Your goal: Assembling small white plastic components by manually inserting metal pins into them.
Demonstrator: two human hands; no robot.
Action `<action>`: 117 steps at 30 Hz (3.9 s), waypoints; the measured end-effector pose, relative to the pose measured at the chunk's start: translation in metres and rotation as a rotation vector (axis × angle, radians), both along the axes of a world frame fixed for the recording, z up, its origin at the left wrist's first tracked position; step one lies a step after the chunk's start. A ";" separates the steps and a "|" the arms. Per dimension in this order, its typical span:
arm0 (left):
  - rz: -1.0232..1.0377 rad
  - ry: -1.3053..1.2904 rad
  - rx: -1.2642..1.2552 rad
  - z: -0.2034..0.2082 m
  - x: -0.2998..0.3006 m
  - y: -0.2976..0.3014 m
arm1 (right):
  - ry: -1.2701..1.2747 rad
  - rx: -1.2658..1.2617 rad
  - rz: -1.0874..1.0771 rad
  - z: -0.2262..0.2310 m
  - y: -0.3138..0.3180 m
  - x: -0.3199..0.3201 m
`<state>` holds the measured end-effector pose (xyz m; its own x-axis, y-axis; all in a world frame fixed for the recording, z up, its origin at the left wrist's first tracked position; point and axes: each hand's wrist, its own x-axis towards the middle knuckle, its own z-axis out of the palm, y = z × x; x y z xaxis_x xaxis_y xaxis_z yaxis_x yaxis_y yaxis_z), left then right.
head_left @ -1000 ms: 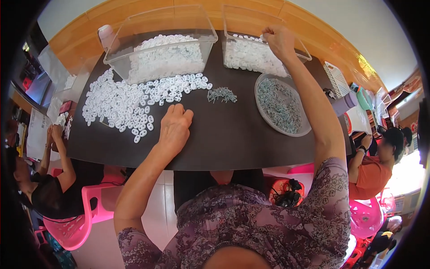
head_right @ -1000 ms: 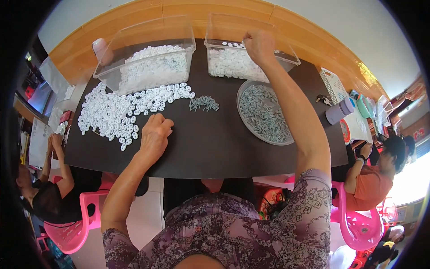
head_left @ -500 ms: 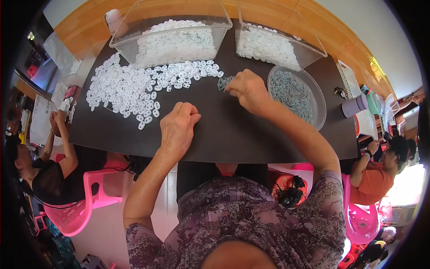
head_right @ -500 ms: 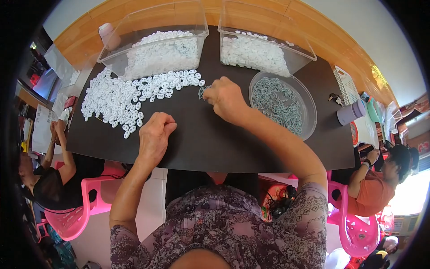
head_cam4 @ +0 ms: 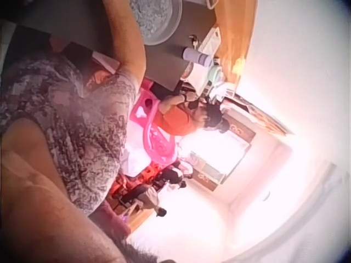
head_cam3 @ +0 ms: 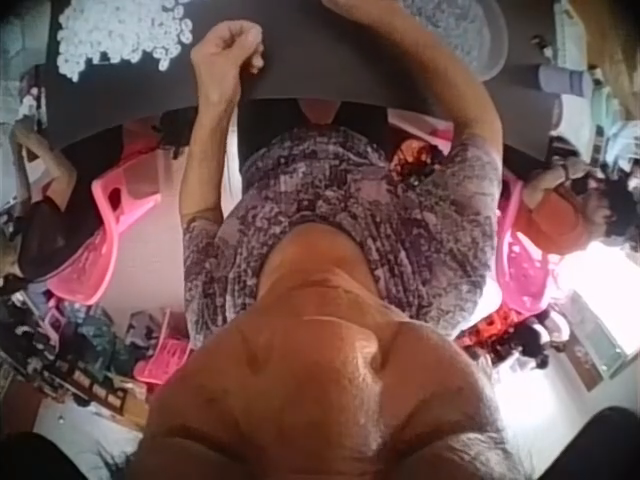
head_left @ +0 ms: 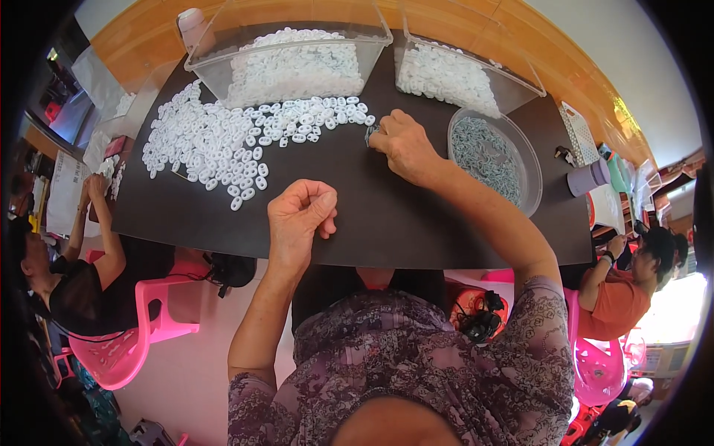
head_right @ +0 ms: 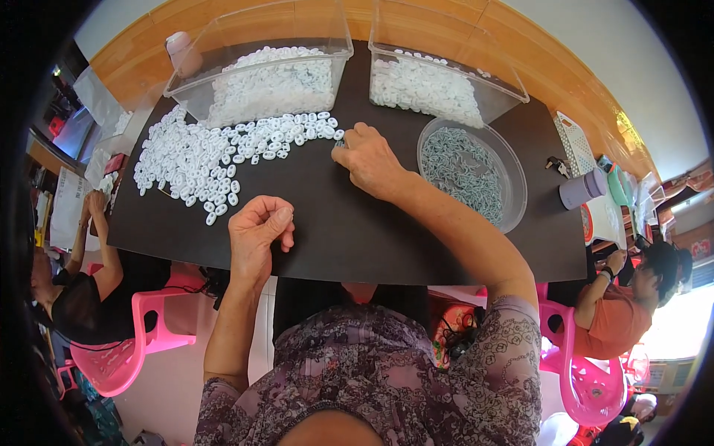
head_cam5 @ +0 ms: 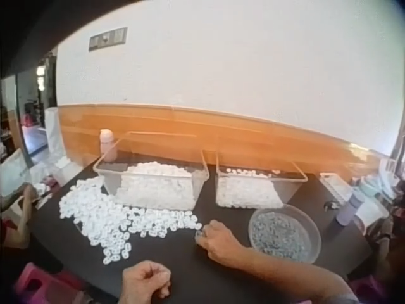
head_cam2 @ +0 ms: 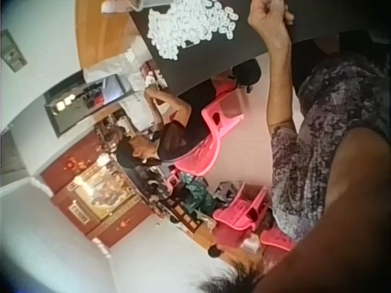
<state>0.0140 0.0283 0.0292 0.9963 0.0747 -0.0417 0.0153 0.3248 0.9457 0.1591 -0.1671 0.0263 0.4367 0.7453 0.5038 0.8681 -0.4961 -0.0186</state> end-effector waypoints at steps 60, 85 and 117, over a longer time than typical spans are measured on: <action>0.349 -0.183 0.275 0.015 -0.073 -0.091 | 1.281 0.615 0.120 0.045 -0.021 -0.136; 0.267 -0.094 -0.146 0.005 -0.059 -0.066 | 0.923 0.619 -0.031 0.032 0.010 -0.143; 0.264 -0.104 -0.269 -0.024 -0.022 -0.049 | 0.338 0.046 -0.344 -0.002 0.041 0.038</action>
<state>-0.0084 -0.0206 0.0048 0.9442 0.3295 0.0059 -0.1940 0.5413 0.8181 0.1970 -0.1259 0.0243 0.7988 0.5093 0.3203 0.5955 -0.7454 -0.2998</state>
